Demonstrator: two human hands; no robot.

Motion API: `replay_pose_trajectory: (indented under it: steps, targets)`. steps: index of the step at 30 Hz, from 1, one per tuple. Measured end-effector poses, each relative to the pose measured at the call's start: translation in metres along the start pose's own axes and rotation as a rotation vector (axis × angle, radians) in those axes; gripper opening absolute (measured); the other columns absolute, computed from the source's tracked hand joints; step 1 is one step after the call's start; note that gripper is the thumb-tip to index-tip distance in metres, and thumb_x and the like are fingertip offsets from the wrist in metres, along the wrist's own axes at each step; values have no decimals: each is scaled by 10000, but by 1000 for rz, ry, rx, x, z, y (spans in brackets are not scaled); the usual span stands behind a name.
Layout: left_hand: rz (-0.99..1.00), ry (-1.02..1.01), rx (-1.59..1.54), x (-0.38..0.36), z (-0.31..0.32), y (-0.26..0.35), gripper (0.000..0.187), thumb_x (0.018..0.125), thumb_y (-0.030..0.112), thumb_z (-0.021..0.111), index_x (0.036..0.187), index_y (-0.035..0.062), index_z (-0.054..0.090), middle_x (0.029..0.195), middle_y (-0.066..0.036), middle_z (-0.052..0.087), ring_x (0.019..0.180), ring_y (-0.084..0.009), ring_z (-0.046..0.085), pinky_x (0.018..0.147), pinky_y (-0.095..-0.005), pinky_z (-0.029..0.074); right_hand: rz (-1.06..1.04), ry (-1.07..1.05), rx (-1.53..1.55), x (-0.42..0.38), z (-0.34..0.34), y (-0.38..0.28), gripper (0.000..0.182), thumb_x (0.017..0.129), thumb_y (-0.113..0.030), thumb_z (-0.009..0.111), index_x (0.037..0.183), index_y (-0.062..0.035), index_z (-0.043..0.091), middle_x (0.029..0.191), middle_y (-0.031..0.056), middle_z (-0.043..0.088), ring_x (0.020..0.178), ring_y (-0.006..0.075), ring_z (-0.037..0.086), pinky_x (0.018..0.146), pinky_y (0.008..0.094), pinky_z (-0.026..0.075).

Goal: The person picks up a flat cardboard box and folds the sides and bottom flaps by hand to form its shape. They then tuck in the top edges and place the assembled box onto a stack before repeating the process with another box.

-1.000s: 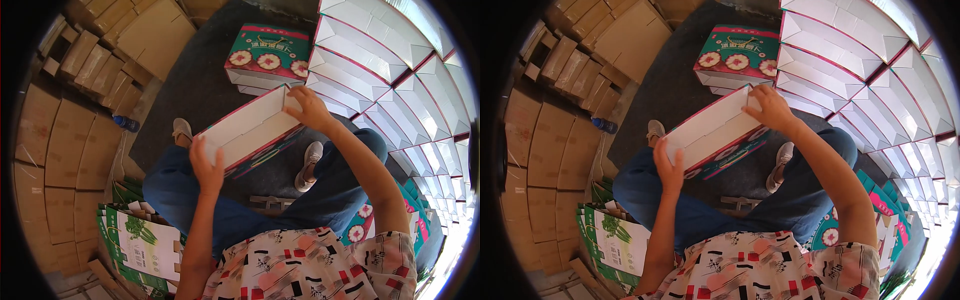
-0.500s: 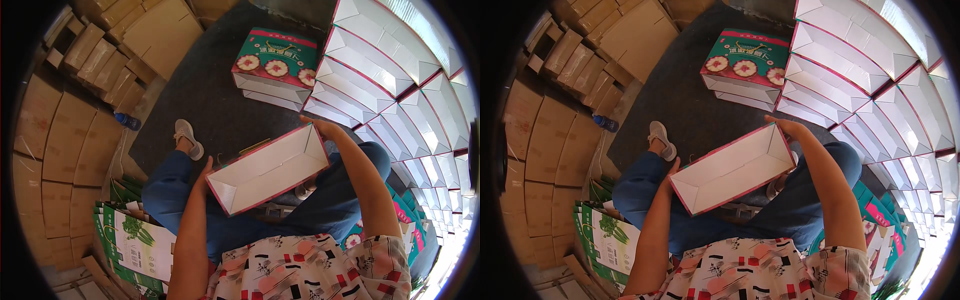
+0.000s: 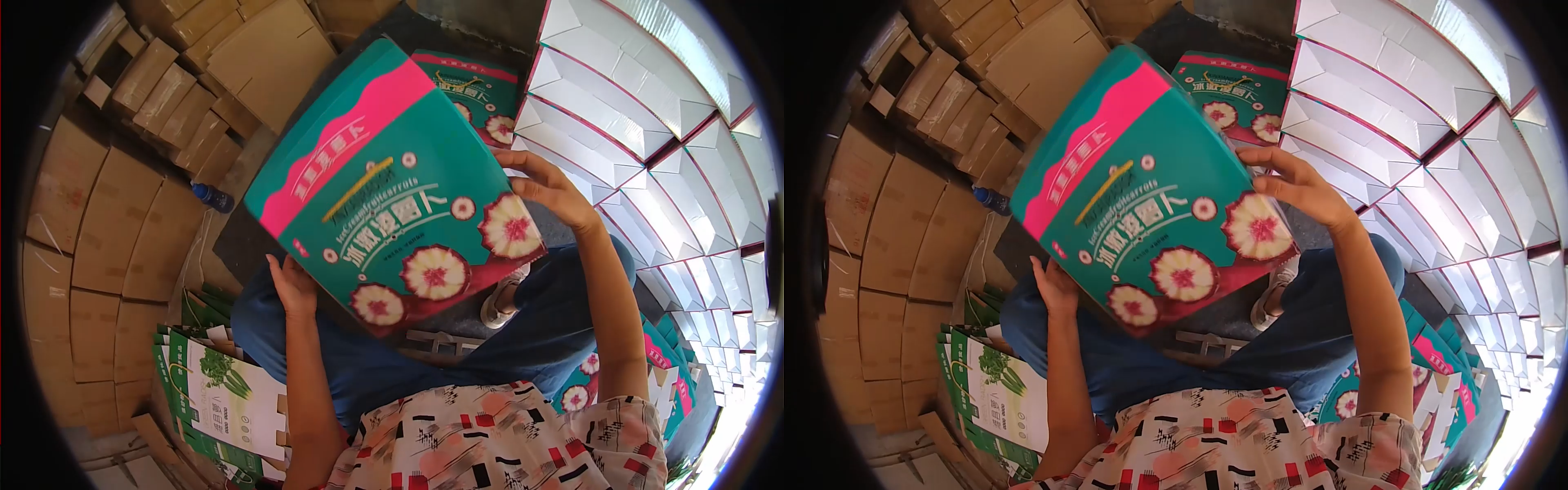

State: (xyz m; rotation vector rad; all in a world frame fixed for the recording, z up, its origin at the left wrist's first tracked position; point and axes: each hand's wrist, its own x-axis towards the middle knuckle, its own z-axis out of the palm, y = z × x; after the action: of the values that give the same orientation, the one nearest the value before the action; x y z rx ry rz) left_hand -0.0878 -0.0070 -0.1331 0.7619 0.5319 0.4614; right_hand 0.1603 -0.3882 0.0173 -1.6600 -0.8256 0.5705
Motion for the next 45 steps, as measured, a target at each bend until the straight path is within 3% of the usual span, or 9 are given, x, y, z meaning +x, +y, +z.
replay_pose_trajectory:
  steps: [5, 12, 14, 18, 24, 30, 39, 42, 45]
  targets:
    - [166, -107, 221, 9, 14, -39, 562, 946, 522, 386, 1274, 78, 491, 1285, -72, 491, 1151, -227, 496, 933, -345, 433, 321, 145, -1, 8, 16, 29, 725, 905, -620, 380, 1351, -50, 421, 1311, 138, 476, 1238, 230, 416, 1026, 345, 321]
    - [-132, -59, 630, 57, -30, -70, 629, 895, 540, 500, 1272, 37, 506, 1221, -105, 543, 1102, -201, 527, 884, -308, 440, 630, 116, 5, 2, 27, 120, 882, 802, -724, 457, 1379, -61, 390, 1350, 163, 439, 1292, 286, 360, 1075, 352, 259]
    - [-66, -61, 1012, 50, -2, -65, 680, 855, 546, 564, 1264, 6, 512, 1256, -146, 533, 1128, -203, 514, 902, -292, 408, 686, -7, -35, -4, 23, 127, 860, 786, -711, 503, 1344, -60, 434, 1285, 158, 491, 1216, 277, 439, 1024, 367, 337]
    - [-132, -147, 1074, 53, 2, -76, 615, 774, 455, 701, 1166, -5, 582, 1088, -142, 626, 989, -209, 590, 822, -300, 450, 821, -136, -248, -10, 8, 139, 729, 794, -630, 574, 1230, -46, 541, 1090, 142, 601, 919, 237, 610, 813, 376, 497]
    - [-28, -200, 1081, 75, 10, -87, 546, 740, 406, 743, 1066, -14, 618, 959, -123, 663, 869, -192, 626, 757, -304, 475, 735, -47, -391, -8, -6, 186, 616, 788, -585, 605, 979, -3, 671, 747, 129, 649, 633, 205, 633, 648, 344, 508]
    - [-94, -132, 1220, 109, 20, -90, 578, 733, 418, 735, 1065, -38, 606, 959, -141, 657, 866, -211, 634, 746, -318, 483, 662, 12, -569, 13, -13, 211, 610, 775, -582, 625, 881, 16, 689, 705, 142, 640, 671, 207, 638, 650, 333, 486]
    - [-312, 90, 858, 93, 48, -82, 592, 799, 333, 665, 1229, -37, 498, 1130, -179, 588, 998, -262, 595, 816, -348, 471, 622, 242, -68, 34, -18, 139, 669, 770, -403, 715, 1251, 6, 494, 1060, 152, 613, 861, 230, 608, 730, 346, 478]
    - [-350, 93, 799, 79, 70, -70, 612, 802, 324, 659, 1267, -24, 465, 1178, -179, 561, 1049, -263, 571, 822, -347, 468, 87, 293, -493, 50, -21, 158, 702, 741, -325, 742, 1301, -19, 449, 1152, 150, 580, 890, 253, 595, 771, 344, 473]
    - [-210, 131, 811, 83, 63, -81, 533, 822, 310, 641, 1229, -3, 500, 1114, -148, 581, 982, -253, 586, 791, -342, 473, 13, 69, -1085, 52, -3, 107, 598, 703, -299, 759, 1192, -42, 531, 1115, 135, 577, 975, 302, 579, 820, 389, 478]
